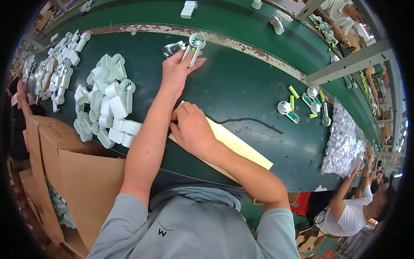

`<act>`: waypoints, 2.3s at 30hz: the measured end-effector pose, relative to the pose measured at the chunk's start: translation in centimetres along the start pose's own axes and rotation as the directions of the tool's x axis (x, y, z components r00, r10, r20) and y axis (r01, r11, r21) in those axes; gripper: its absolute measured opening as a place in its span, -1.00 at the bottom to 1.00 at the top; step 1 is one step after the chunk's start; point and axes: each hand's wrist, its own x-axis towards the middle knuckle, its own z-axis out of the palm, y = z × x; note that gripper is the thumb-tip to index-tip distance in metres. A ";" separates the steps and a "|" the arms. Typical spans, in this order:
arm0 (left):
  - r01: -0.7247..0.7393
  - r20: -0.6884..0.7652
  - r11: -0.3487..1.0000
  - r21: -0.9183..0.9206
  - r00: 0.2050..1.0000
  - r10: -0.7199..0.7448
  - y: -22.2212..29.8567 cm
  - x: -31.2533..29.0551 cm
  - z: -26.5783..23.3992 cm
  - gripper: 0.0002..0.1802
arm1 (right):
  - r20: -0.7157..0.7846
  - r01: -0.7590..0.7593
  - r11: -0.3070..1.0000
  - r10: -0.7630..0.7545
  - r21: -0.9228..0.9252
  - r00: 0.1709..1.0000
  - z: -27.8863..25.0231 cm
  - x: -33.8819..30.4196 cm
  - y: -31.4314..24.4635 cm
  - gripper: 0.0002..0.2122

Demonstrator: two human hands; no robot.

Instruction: The person assembles small handheld fans by hand, connecting plastic housings, fan blades, motors, and other plastic components.

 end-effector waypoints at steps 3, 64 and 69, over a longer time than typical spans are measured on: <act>0.005 0.022 0.998 0.064 1.000 -0.006 -0.2 -0.1 -0.6 -0.65 | 0.059 0.019 0.987 -0.029 0.160 0.998 -1.8 -0.9 -0.1 -0.86; 0.149 0.626 0.881 0.449 0.651 -0.429 -0.9 -3.6 2.9 -0.56 | -0.386 -0.081 0.996 0.058 -0.043 0.920 -13.8 -4.8 5.5 -0.79; 0.211 0.677 0.902 0.376 0.603 -0.423 -0.3 -3.5 3.5 -0.57 | -0.539 -0.172 0.964 0.257 0.203 0.802 -15.1 -6.0 8.9 -0.66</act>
